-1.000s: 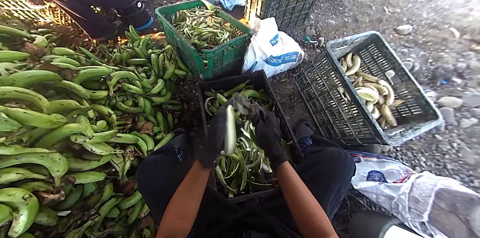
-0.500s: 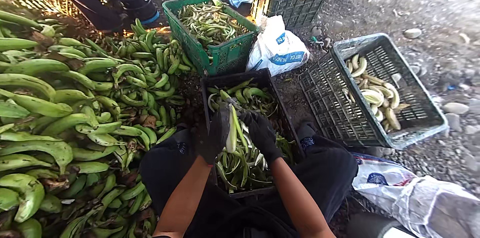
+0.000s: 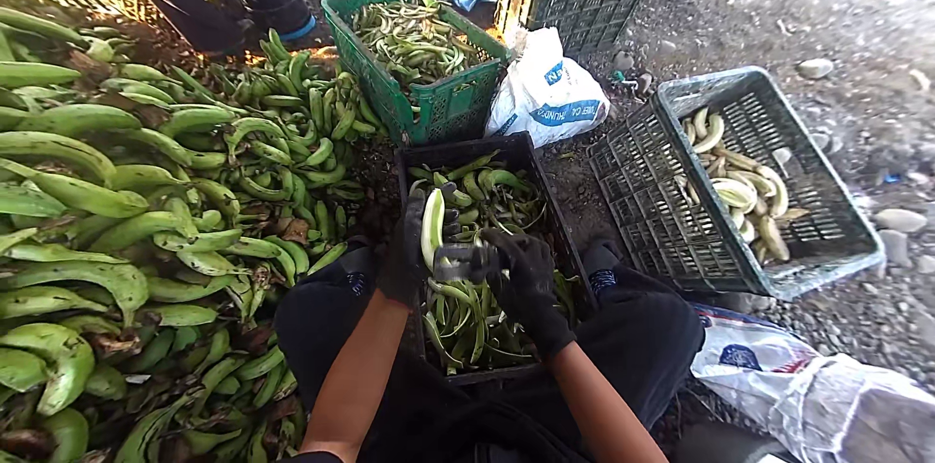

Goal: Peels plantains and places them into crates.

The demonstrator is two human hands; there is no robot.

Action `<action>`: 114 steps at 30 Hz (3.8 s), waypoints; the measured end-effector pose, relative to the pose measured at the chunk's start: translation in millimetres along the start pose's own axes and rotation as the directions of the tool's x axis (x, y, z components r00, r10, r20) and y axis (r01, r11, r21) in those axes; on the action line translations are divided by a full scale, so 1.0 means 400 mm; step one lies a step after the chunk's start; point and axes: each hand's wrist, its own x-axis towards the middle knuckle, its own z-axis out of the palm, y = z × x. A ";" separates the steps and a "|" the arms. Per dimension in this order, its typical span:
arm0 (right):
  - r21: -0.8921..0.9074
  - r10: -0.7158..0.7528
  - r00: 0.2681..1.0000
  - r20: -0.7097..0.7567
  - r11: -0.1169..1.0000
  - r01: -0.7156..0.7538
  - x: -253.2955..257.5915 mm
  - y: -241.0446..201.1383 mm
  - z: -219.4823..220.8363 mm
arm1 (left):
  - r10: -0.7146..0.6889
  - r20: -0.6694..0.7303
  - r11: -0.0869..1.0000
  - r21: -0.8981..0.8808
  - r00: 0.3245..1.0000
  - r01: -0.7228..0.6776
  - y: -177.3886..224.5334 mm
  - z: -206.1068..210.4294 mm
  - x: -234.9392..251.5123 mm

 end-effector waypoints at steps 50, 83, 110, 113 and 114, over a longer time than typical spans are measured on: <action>0.985 0.297 0.940 0.167 -0.090 -0.146 0.131 0.210 -0.298 | -0.048 0.046 -0.415 0.908 0.998 -0.062 -0.339 0.106 0.718; 0.737 0.308 0.699 0.645 -0.011 -0.676 -0.159 0.082 0.023 | 0.174 -0.305 0.983 0.105 0.936 -0.149 0.066 0.009 0.045; 0.238 0.386 0.693 0.609 0.745 -0.623 -0.205 -0.065 0.150 | 0.505 -0.202 0.713 0.646 0.839 -0.274 0.001 0.098 0.011; 0.351 0.375 0.585 0.719 0.531 -0.771 -0.247 -0.068 0.141 | 0.507 -0.177 0.767 0.540 0.844 -0.348 0.023 0.083 0.022; 0.399 0.366 0.634 0.681 0.541 -0.740 -0.224 -0.076 0.118 | 0.494 -0.141 0.772 0.525 0.858 -0.358 0.026 0.071 0.027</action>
